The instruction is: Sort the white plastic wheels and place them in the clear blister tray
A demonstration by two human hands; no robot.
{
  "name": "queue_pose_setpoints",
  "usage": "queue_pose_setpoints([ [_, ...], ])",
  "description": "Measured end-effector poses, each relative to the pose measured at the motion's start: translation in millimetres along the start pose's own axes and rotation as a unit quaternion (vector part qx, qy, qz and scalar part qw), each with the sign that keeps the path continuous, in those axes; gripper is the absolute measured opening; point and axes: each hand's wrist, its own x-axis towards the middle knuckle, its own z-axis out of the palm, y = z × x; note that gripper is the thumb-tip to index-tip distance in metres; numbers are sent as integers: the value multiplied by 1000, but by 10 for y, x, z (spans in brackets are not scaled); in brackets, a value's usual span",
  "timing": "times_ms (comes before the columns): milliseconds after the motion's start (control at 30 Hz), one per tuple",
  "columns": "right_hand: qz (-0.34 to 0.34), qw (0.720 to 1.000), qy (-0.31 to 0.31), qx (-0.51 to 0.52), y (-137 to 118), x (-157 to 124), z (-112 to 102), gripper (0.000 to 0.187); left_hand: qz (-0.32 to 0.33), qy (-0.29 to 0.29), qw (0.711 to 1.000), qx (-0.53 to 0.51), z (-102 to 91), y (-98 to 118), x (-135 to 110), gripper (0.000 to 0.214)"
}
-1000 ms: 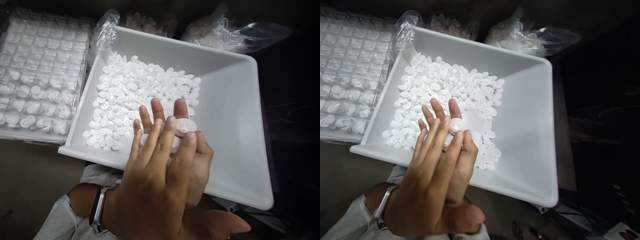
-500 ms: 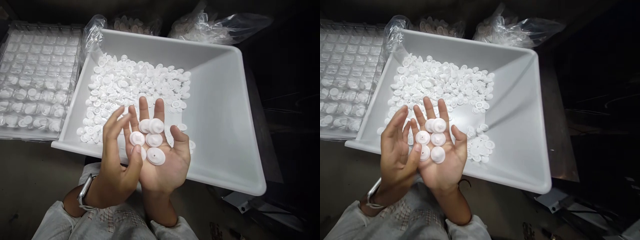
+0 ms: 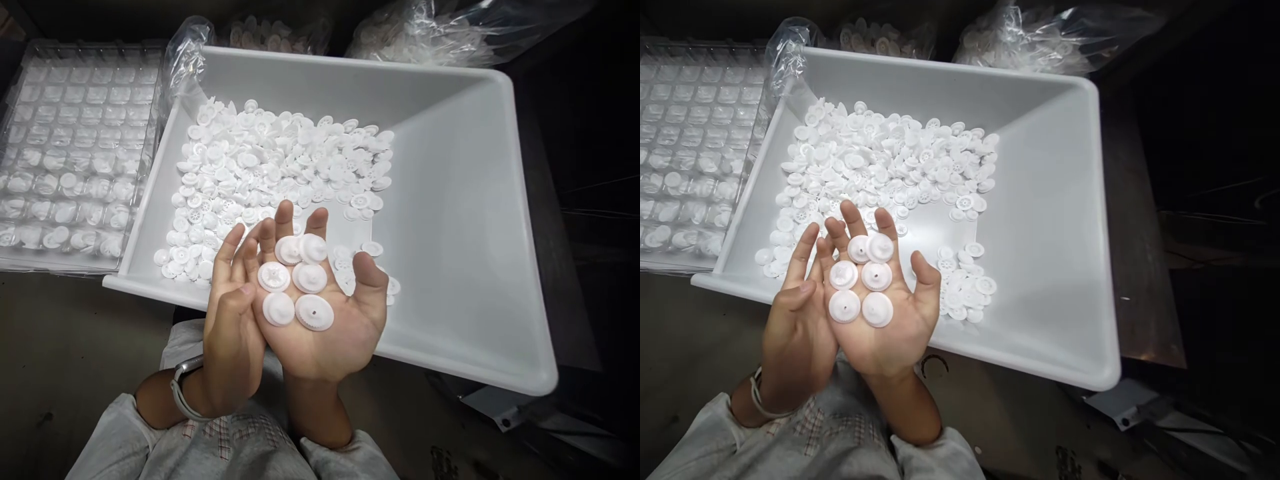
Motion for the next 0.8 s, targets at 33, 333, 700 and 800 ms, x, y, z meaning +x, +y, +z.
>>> queue_pose_setpoints([
  [33,-2,1000,2,0,-7,-5,4,34,-4,-4,1000,-2,13,-3,-11,41],
  [333,-16,1000,-21,-3,-47,-137,57,30,107,-87,975,172,-84,-91,-161,51],
  [700,9,1000,-11,1,-132,-300,141,19,204,-58,936,280,57,-180,-327,49],
  [800,10,999,-14,-38,-120,-273,100,30,200,-61,928,308,11,-190,-299,50],
])
